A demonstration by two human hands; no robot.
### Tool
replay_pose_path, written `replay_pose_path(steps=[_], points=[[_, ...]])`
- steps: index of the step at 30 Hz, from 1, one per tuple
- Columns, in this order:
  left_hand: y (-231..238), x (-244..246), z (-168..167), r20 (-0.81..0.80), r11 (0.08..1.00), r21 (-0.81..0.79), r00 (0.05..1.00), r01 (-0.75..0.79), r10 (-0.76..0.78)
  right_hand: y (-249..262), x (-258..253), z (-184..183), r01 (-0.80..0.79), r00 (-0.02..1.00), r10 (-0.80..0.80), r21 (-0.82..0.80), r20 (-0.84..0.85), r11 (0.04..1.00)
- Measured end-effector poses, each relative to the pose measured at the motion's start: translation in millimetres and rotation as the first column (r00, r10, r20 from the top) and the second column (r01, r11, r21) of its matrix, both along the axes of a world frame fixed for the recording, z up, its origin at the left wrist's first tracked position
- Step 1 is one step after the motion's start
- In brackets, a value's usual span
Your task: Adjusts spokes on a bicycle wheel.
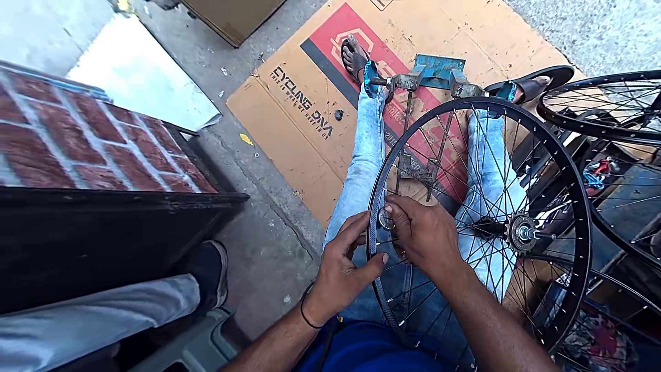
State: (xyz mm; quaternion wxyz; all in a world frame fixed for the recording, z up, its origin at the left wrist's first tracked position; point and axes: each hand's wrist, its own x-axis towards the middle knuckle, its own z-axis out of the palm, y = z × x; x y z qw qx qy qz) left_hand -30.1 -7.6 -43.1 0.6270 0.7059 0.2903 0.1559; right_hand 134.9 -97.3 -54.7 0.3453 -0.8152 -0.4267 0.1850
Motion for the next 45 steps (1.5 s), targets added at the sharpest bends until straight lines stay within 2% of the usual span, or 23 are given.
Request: replay_pose_path(steps=[3, 6, 10, 12, 14, 17, 22, 24, 27, 35, 39, 43, 45], points=[[1.4, 1.5, 0.0, 0.002, 1.000, -0.006, 1.000, 0.017, -0.017, -9.9, 2.6, -7.8, -0.083, 0.996, 0.079, 0.125, 0.038, 0.989], [2.4, 0.7, -0.2, -0.005, 0.999, 0.025, 1.000, 0.030, -0.030, -15.5, 7.0, -4.7, -0.207, 0.978, 0.202, 0.118, 0.048, 0.971], [4.4, -0.3, 1.0, -0.028, 0.996, 0.075, 0.998, 0.050, -0.048, -14.9, 13.8, -0.7, -0.273, 0.962, 0.270, 0.104, 0.041, 0.956], [4.1, -0.1, 0.8, -0.013, 0.995, 0.074, 0.998, 0.061, -0.060, -11.9, 10.7, 0.3, -0.200, 0.979, 0.194, 0.135, 0.054, 0.970], [4.1, 1.7, 1.7, 0.002, 0.995, 0.076, 0.998, 0.062, -0.062, -7.8, 4.3, 2.3, -0.124, 0.985, 0.099, 0.175, 0.144, 0.977], [9.7, 3.8, 2.2, -0.007, 0.984, 0.159, 0.996, 0.084, -0.084, -8.8, 3.7, 6.3, -0.089, 0.964, 0.023, 0.237, 0.265, 0.967], [27.8, 12.4, 3.9, -0.002, 0.985, 0.152, 0.996, 0.085, -0.085, -31.0, 20.7, 9.5, 0.024, 0.934, -0.134, 0.317, 0.332, 0.948], [31.8, 16.0, 2.9, 0.008, 0.984, 0.149, 0.995, 0.092, -0.095, -37.7, 25.7, 7.6, 0.076, 0.922, -0.178, 0.290, 0.343, 0.954], [33.4, 17.2, 3.5, -0.007, 0.979, 0.166, 0.993, 0.119, -0.119, -43.4, 26.5, 0.7, 0.066, 0.917, -0.120, 0.150, 0.381, 0.986], [31.4, 25.3, 4.8, -0.166, 0.974, 0.197, 0.983, 0.110, -0.077, -36.9, 26.0, 5.0, 0.007, 0.943, 0.024, -0.094, 0.332, 0.996], [30.8, 34.4, 12.0, -0.227, 0.953, 0.238, 0.965, 0.187, -0.133, -35.4, 37.7, 1.7, -0.104, 0.940, 0.108, -0.031, 0.323, 0.994], [26.2, 34.1, 10.6, -0.205, 0.936, 0.296, 0.970, 0.191, -0.133, -12.9, 29.8, 5.2, -0.104, 0.975, 0.077, 0.123, 0.209, 0.987], [25.5, 30.7, 9.3, -0.215, 0.934, 0.309, 0.970, 0.178, -0.113, -0.8, 22.8, 5.2, -0.110, 0.980, 0.083, 0.143, 0.180, 0.984]])
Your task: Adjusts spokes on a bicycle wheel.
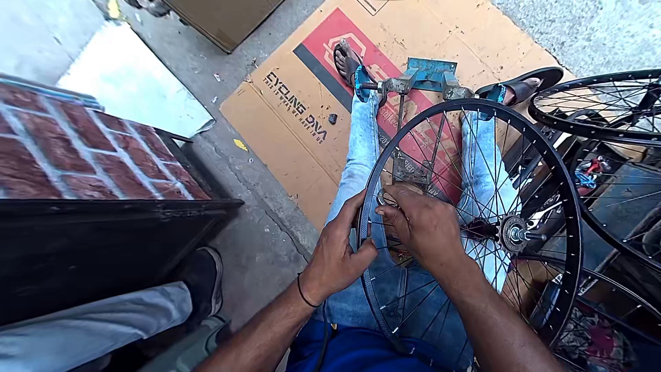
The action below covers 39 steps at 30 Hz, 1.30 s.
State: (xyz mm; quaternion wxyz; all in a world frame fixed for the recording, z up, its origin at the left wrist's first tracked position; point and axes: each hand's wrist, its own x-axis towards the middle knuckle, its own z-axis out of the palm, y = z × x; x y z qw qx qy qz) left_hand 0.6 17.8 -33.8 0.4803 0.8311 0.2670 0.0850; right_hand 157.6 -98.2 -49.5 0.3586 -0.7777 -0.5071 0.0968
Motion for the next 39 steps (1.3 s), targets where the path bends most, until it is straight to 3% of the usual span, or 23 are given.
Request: replay_pose_path(steps=[6, 9, 11, 15, 20, 25, 28, 30, 35, 39], points=[[-3.0, -11.9, -5.8, 0.019, 0.999, -0.050, 1.000, 0.002, -0.001, -2.3, -1.8, -6.5, 0.018, 0.990, -0.016, 0.011, -0.144, 1.000], [-3.4, -9.4, -5.2, 0.028, 0.998, -0.057, 1.000, 0.007, -0.006, -1.8, -4.1, -5.1, -0.011, 0.993, 0.007, 0.036, 0.118, 0.999], [-4.3, -10.9, -5.6, 0.018, 0.998, -0.060, 1.000, 0.005, -0.003, 1.7, -6.1, -7.2, -0.005, 0.986, -0.001, 0.034, 0.167, 0.999], [-6.0, -17.7, -8.9, 0.003, 0.997, -0.078, 1.000, -0.006, 0.006, 3.2, -1.7, -2.0, -0.052, 0.990, 0.052, 0.008, -0.129, 0.999], [-8.0, -21.3, -9.5, 0.019, 0.995, -0.099, 1.000, 0.024, -0.022, -0.9, -1.6, 2.5, -0.031, 0.902, 0.056, 0.064, -0.428, 0.997], [-11.0, -21.7, -8.6, 0.020, 0.997, -0.073, 0.999, 0.028, -0.027, 4.1, -9.2, 7.2, 0.036, 0.981, -0.045, -0.052, -0.189, 0.998], [-12.7, -23.5, -9.0, 0.022, 0.996, -0.089, 0.999, 0.030, -0.028, 12.6, -6.3, 15.6, -0.007, 0.922, -0.109, -0.299, -0.371, 0.954], [-11.8, -25.4, -10.2, 0.020, 0.994, -0.109, 1.000, 0.021, -0.019, 16.5, -3.5, 18.8, -0.064, 0.870, -0.132, -0.375, -0.474, 0.925], [-11.4, -25.1, -11.9, 0.072, 0.986, -0.159, 0.997, 0.042, -0.031, -2.2, 1.8, 9.5, -0.163, 0.843, 0.019, -0.221, -0.538, 0.962], [-15.6, -22.5, -8.8, 0.107, 0.982, -0.179, 0.993, 0.068, -0.049, -9.5, 2.1, 5.9, -0.126, 0.867, 0.048, -0.126, -0.496, 0.984]])
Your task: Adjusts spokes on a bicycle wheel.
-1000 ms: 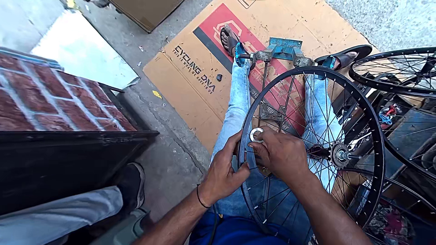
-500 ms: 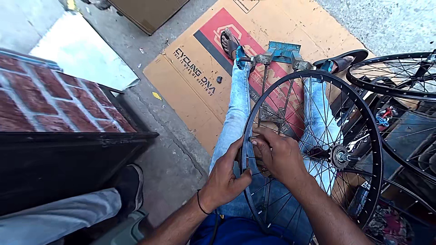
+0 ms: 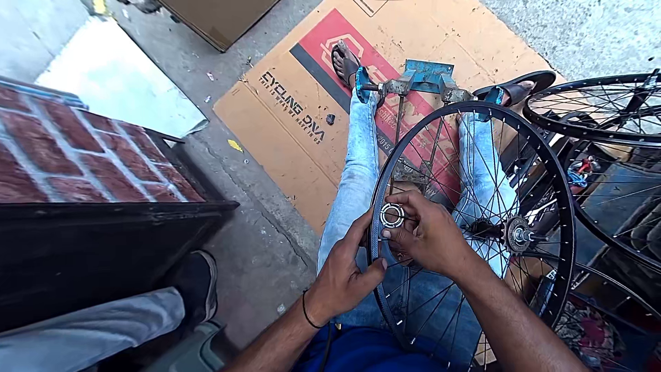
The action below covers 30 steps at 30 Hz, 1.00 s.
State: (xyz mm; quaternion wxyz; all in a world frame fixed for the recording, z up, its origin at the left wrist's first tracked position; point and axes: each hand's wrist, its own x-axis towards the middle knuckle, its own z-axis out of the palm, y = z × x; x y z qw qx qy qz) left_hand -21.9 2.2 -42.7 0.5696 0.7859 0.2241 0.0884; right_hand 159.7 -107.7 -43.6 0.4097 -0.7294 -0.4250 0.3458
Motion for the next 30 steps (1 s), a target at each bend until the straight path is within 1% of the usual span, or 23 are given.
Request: replay_pose_path(steps=[2, 4, 6, 8, 9, 10, 11, 12, 13, 14, 16, 17, 18, 19, 22, 25, 26, 27, 28, 29, 30], points=[[0.0, -0.2, 0.1, -0.007, 1.000, 0.002, 1.000, -0.012, 0.012, -1.7, -3.0, -6.6, -0.031, 0.983, 0.015, 0.088, 0.184, 0.996], [0.5, -2.4, -0.5, -0.019, 1.000, 0.003, 1.000, -0.015, 0.016, -3.0, -8.5, -13.4, -0.080, 0.924, 0.023, 0.134, 0.382, 0.988], [-0.1, -4.0, -1.5, -0.028, 1.000, 0.002, 0.999, -0.018, 0.018, -2.7, -14.4, -19.6, -0.071, 0.876, -0.024, 0.178, 0.481, 0.981], [-1.1, -5.2, -2.6, -0.038, 1.000, 0.001, 0.999, -0.025, 0.025, -0.3, -17.9, -18.4, 0.000, 0.876, -0.080, 0.166, 0.476, 0.986], [-1.2, -6.2, -3.4, -0.051, 1.000, 0.001, 0.998, -0.031, 0.031, 2.1, -18.0, -14.0, 0.034, 0.896, -0.077, 0.105, 0.438, 0.994], [-1.0, -7.3, -4.2, -0.061, 0.999, 0.000, 0.997, -0.037, 0.037, 6.0, -16.4, -6.8, 0.057, 0.933, -0.055, 0.003, 0.356, 0.998], [-0.3, -8.3, -4.8, -0.068, 0.999, -0.003, 0.997, -0.038, 0.037, 11.1, -12.3, 1.5, 0.062, 0.974, -0.039, -0.098, 0.221, 0.993], [0.2, -9.2, -5.3, -0.072, 0.999, -0.003, 0.997, -0.038, 0.037, 15.8, -7.3, 7.7, 0.054, 0.996, -0.040, -0.163, 0.085, 0.985], [0.5, -10.2, -5.3, -0.080, 0.999, 0.003, 0.996, -0.040, 0.040, 19.1, -4.4, 9.4, 0.054, 0.999, -0.054, -0.189, 0.004, 0.980], [0.8, -11.1, -5.4, -0.084, 0.999, 0.008, 0.996, -0.043, 0.043, 20.0, -6.6, 6.1, 0.086, 0.996, -0.086, -0.158, 0.011, 0.984], [3.0, -11.1, -6.1, -0.083, 1.000, 0.005, 0.996, -0.026, 0.027, 16.9, -16.5, -7.6, 0.183, 0.967, -0.188, 0.042, 0.175, 0.982], [3.4, -11.2, -6.5, -0.077, 1.000, 0.000, 0.997, -0.018, 0.018, 14.3, -18.7, -13.4, 0.187, 0.945, -0.217, 0.140, 0.245, 0.972], [3.4, -11.8, -6.7, -0.071, 1.000, -0.008, 0.997, -0.011, 0.010, 10.6, -19.2, -16.3, 0.149, 0.933, -0.204, 0.199, 0.295, 0.969], [3.5, -12.6, -6.8, -0.071, 1.000, -0.014, 0.997, -0.007, 0.006, 6.3, -18.6, -17.4, 0.084, 0.924, -0.157, 0.215, 0.348, 0.973], [3.6, -15.9, -7.0, -0.061, 1.000, -0.026, 0.998, 0.017, -0.018, -3.1, -17.8, -18.7, -0.083, 0.873, -0.020, 0.189, 0.486, 0.978], [1.6, -16.5, -6.0, -0.051, 1.000, -0.016, 0.998, 0.026, -0.027, -3.6, -21.1, -16.9, -0.115, 0.803, -0.011, 0.172, 0.597, 0.978], [-0.1, -17.7, -5.7, -0.057, 1.000, -0.010, 0.998, 0.022, -0.022, -2.7, -22.8, -15.5, -0.107, 0.797, -0.008, 0.155, 0.604, 0.982], [-2.1, -19.0, -5.8, -0.065, 1.000, -0.007, 0.998, 0.013, -0.014, -1.4, -23.4, -13.2, -0.093, 0.813, -0.001, 0.133, 0.582, 0.987], [-3.5, -20.0, -6.0, -0.071, 1.000, -0.005, 0.997, 0.006, -0.007, 0.5, -22.0, -10.1, -0.077, 0.851, 0.015, 0.097, 0.525, 0.992], [-5.0, -21.7, -6.1, -0.078, 1.000, -0.010, 0.997, 0.002, -0.002, 3.0, -18.5, -6.2, -0.063, 0.906, 0.039, 0.042, 0.422, 0.997], [-6.8, -24.1, -6.1, -0.078, 1.000, -0.025, 0.997, 0.003, -0.005, 5.9, -12.6, -0.5, -0.070, 0.961, 0.080, -0.048, 0.266, 0.996]])
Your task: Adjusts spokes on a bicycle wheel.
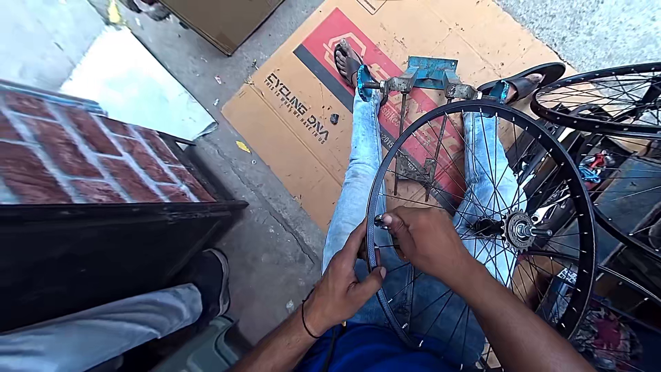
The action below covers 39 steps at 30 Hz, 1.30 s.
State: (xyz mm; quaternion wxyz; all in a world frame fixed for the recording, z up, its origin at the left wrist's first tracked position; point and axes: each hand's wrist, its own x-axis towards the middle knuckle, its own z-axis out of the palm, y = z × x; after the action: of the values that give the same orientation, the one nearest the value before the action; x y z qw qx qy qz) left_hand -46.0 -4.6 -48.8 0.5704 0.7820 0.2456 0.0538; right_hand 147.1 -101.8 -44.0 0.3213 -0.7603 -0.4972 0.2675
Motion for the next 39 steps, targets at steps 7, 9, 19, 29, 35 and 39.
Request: replay_pose_path(steps=[7, 9, 19, 29, 35, 39], points=[[-3.9, -3.3, 1.8, 0.036, 1.000, -0.025, 0.999, 0.007, -0.006, 8.7, 24.7, 3.8, -0.164, 0.910, 0.116, -0.089, -0.397, 0.982], [-5.2, -1.7, 3.3, 0.041, 1.000, -0.019, 0.999, 0.007, -0.006, 2.7, 26.5, 6.0, -0.170, 0.908, 0.155, -0.003, -0.390, 0.985], [30.0, 30.9, 11.7, -0.045, 0.971, 0.177, 0.984, -0.160, 0.171, -12.1, 32.6, -2.1, -0.102, 0.985, 0.081, 0.135, 0.155, 0.986], [22.5, 46.6, 11.5, -0.115, 0.968, 0.232, 0.985, -0.097, 0.126, -12.3, 23.6, -24.8, 0.052, 0.973, -0.098, 0.214, 0.208, 0.975], [14.6, 39.6, 1.0, -0.074, 0.953, 0.276, 0.986, -0.126, 0.152, -11.9, 29.3, -31.8, -0.071, 0.991, 0.037, 0.271, 0.128, 0.960], [15.5, 41.3, 1.5, -0.065, 0.950, 0.280, 0.985, -0.137, 0.161, 1.0, 28.2, -26.9, -0.049, 0.998, 0.038, 0.298, 0.041, 0.953]])
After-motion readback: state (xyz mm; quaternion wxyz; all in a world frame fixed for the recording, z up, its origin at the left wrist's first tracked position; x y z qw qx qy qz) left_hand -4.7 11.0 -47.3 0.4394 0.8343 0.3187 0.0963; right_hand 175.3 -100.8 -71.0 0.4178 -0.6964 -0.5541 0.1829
